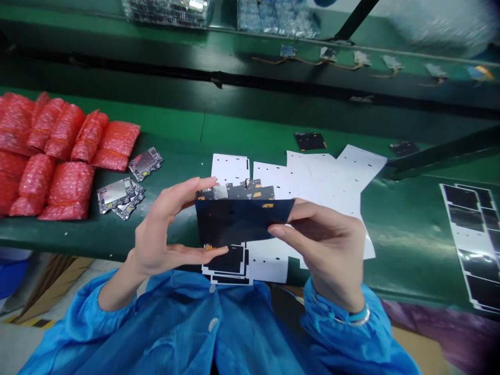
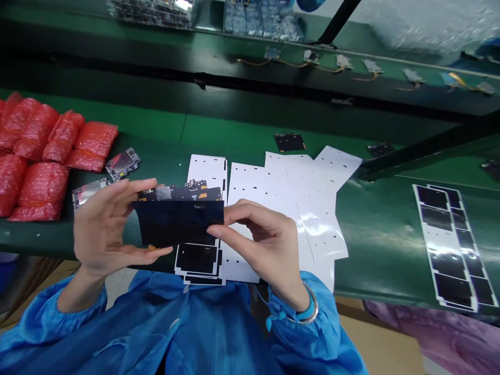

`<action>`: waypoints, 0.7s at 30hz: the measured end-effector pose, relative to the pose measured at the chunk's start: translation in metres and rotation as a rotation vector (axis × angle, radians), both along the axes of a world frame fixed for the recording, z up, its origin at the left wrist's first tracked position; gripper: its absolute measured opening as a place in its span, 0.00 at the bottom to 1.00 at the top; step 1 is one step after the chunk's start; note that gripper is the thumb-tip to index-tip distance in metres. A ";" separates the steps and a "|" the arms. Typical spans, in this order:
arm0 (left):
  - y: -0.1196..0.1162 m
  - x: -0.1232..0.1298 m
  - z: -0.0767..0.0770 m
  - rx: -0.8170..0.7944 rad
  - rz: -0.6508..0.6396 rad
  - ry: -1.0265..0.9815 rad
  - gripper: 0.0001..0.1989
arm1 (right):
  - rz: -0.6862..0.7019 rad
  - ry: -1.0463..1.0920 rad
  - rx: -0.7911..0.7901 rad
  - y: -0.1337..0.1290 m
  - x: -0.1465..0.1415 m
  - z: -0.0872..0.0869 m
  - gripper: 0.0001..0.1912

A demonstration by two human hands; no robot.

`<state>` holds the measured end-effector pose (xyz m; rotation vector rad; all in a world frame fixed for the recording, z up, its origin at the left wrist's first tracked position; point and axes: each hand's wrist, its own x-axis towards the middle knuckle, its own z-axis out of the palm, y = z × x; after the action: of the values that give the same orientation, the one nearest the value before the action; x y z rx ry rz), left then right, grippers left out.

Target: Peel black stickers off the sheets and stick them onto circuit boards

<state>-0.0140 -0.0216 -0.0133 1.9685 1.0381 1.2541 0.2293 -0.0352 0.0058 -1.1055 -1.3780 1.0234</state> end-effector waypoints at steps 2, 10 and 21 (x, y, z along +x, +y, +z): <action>0.000 -0.001 -0.001 -0.023 0.007 -0.010 0.46 | 0.001 0.000 -0.012 -0.002 0.003 -0.001 0.08; 0.001 -0.001 0.003 -0.096 0.011 -0.036 0.43 | -0.006 -0.009 -0.036 -0.001 0.005 0.001 0.08; 0.007 -0.002 -0.002 0.036 -0.150 -0.143 0.50 | -0.001 0.011 -0.035 -0.001 0.004 0.005 0.08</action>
<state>-0.0160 -0.0144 -0.0150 1.9140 0.7883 1.3173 0.2335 -0.0359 0.0104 -1.1245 -1.3553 1.0549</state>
